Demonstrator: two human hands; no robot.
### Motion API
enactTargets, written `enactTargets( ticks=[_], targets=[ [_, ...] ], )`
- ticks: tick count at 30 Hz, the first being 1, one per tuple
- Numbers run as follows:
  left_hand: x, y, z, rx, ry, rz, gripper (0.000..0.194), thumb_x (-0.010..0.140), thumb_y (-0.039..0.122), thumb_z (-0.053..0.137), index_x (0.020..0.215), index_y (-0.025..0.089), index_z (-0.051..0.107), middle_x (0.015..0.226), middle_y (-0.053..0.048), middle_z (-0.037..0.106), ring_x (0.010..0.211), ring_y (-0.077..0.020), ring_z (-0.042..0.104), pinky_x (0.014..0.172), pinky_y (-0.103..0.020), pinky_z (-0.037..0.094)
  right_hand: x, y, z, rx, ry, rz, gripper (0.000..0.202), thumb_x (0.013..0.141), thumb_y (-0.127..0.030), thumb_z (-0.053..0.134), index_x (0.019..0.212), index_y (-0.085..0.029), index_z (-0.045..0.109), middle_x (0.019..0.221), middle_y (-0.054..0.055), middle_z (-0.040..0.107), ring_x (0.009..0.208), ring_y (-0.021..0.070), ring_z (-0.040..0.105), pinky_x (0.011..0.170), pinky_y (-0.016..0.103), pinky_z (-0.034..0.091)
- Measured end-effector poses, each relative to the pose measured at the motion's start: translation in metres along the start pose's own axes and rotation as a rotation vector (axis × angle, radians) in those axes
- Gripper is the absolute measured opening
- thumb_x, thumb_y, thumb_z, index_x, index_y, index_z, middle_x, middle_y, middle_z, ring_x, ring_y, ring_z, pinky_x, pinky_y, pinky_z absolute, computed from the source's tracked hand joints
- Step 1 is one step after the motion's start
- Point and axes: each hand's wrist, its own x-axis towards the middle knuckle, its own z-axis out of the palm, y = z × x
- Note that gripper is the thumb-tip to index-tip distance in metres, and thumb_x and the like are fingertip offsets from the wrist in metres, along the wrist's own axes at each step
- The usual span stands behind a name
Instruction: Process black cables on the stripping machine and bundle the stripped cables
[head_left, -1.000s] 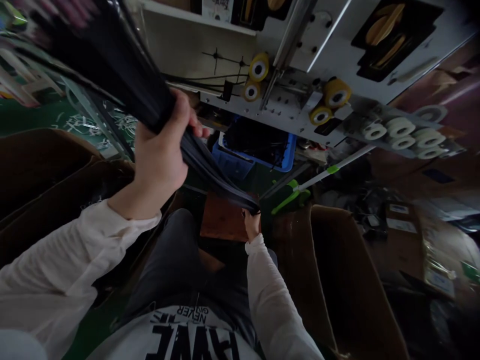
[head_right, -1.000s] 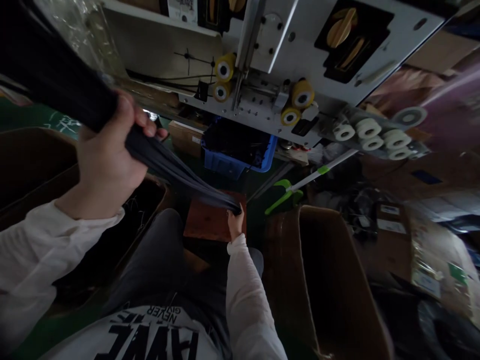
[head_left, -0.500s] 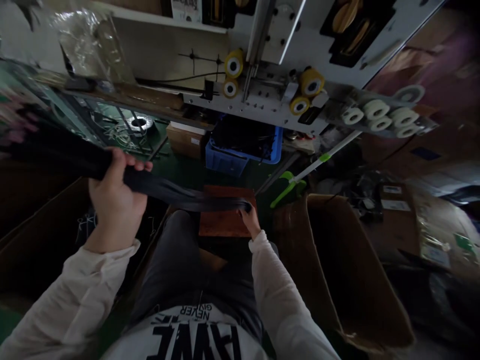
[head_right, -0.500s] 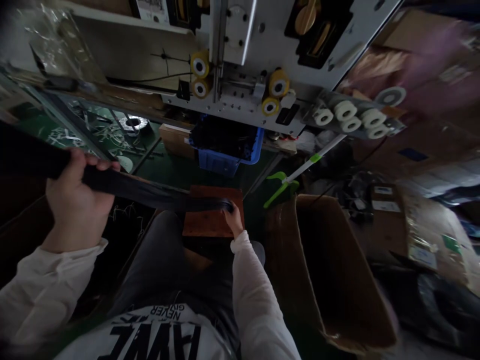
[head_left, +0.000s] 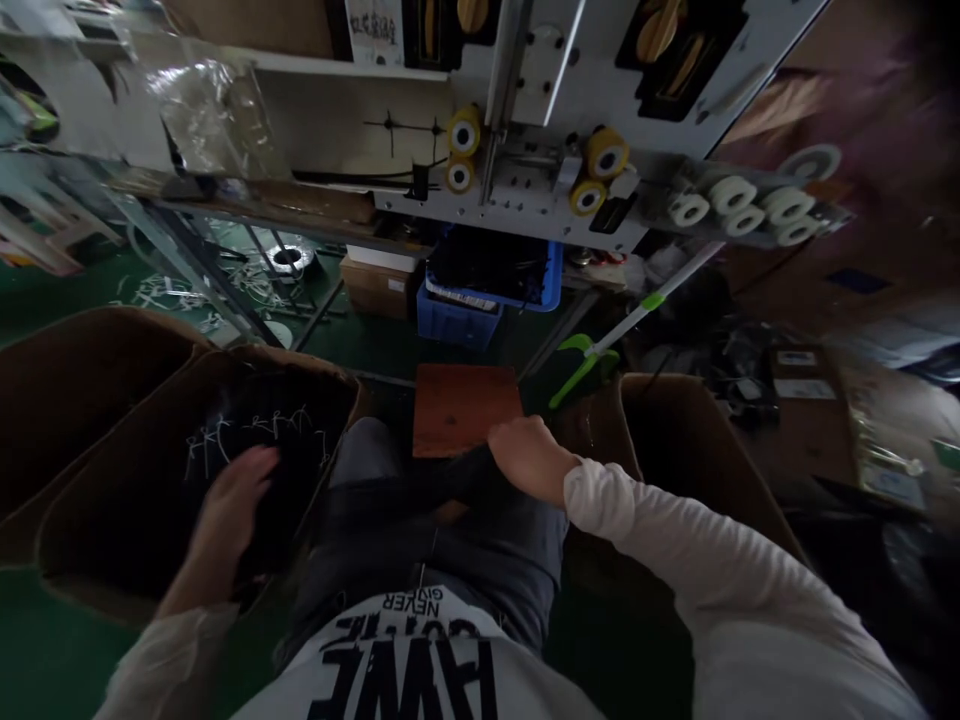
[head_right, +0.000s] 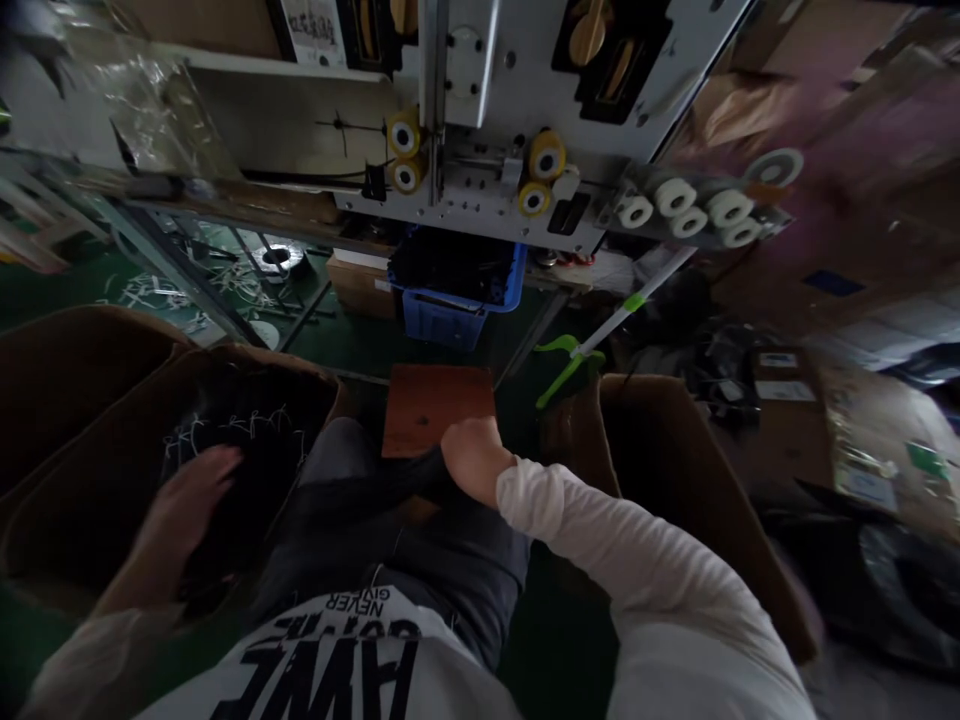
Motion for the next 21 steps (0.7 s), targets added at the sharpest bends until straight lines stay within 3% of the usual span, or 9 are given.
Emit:
enactTargets(
  ticks=[2,4,6,9,12,14,15,18,21],
  targets=[
    [-0.008,0.007,0.060,0.012,-0.354,0.056,0.038,0.073,0.049,0.063,0.108,0.035,0.061,0.119,0.005,0.065,0.120,-0.0256,0.053,0.102,-0.044,0.041,0.001,-0.012,-0.011,-0.029,-0.001,0.006,0.021,0.080,-0.003,0.050,0.076,-0.013,0.069,0.077,0.016,0.069,0.078,0.0286,0.067,0.061,0.035,0.045],
    [-0.021,0.024,0.122,0.119,-0.654,0.278,0.057,0.071,0.042,0.067,0.124,0.025,0.053,0.129,-0.005,0.059,0.121,-0.0249,0.051,0.104,-0.040,0.038,0.004,-0.022,-0.016,-0.038,0.032,0.008,0.019,0.079,-0.004,0.053,0.076,-0.011,0.070,0.076,0.018,0.070,0.077,0.0298,0.067,0.062,0.037,0.047],
    [-0.035,0.042,0.173,0.255,-0.760,0.496,0.061,0.067,0.038,0.071,0.122,0.019,0.053,0.126,-0.012,0.059,0.116,-0.0282,0.055,0.099,-0.039,0.042,0.008,-0.030,-0.019,-0.041,0.018,0.026,0.017,0.077,-0.004,0.055,0.076,-0.010,0.071,0.077,0.019,0.070,0.078,0.0313,0.067,0.062,0.039,0.048],
    [-0.047,0.053,0.215,0.470,-0.656,0.545,0.032,0.072,0.027,0.061,0.102,0.017,0.060,0.101,-0.014,0.068,0.098,-0.0321,0.063,0.084,-0.041,0.048,0.013,-0.037,-0.026,-0.057,-0.083,0.038,0.015,0.077,-0.006,0.058,0.077,-0.010,0.072,0.086,0.019,0.070,0.085,0.0320,0.067,0.063,0.038,0.050],
    [-0.043,0.048,0.224,0.461,-0.587,0.508,0.020,0.075,0.018,0.053,0.094,0.014,0.060,0.091,-0.015,0.067,0.089,-0.0309,0.064,0.078,-0.040,0.047,0.011,-0.026,-0.039,-0.075,-0.091,-0.025,0.015,0.080,-0.010,0.056,0.080,-0.010,0.071,0.088,0.017,0.070,0.089,0.0298,0.066,0.069,0.036,0.051],
    [-0.034,0.045,0.220,0.427,-0.612,0.494,0.017,0.077,0.019,0.051,0.091,0.014,0.059,0.081,-0.011,0.066,0.080,-0.0256,0.064,0.072,-0.035,0.048,0.008,-0.007,-0.047,-0.023,0.048,-0.096,0.022,0.078,-0.019,0.064,0.098,-0.011,0.068,0.094,0.017,0.069,0.094,0.0310,0.065,0.077,0.039,0.050],
    [-0.030,0.045,0.215,0.372,-0.653,0.451,0.017,0.080,0.023,0.051,0.091,0.014,0.059,0.072,-0.007,0.063,0.070,-0.0215,0.063,0.067,-0.032,0.048,0.007,0.005,-0.048,0.056,0.144,-0.139,0.041,0.075,-0.025,0.069,0.113,-0.012,0.063,0.101,0.016,0.068,0.100,0.0315,0.063,0.083,0.041,0.048],
    [-0.021,0.052,0.197,0.006,-0.883,0.176,0.025,0.083,0.038,0.053,0.090,0.014,0.056,0.051,0.005,0.042,0.045,-0.0103,0.044,0.050,-0.025,0.042,0.013,0.033,-0.037,0.507,0.344,-0.286,0.090,0.068,-0.045,0.075,0.143,-0.021,0.031,0.126,0.013,0.058,0.116,0.0284,0.054,0.096,0.040,0.043],
    [-0.019,0.063,0.180,-0.309,-1.031,-0.045,0.030,0.076,0.041,0.064,0.072,0.015,0.050,0.048,0.008,0.034,0.042,-0.0063,0.033,0.045,-0.022,0.036,0.035,0.029,-0.008,1.078,0.286,-0.458,0.093,0.066,-0.048,0.075,0.143,-0.021,0.030,0.130,0.012,0.054,0.117,0.0247,0.054,0.097,0.037,0.044]
  ],
)
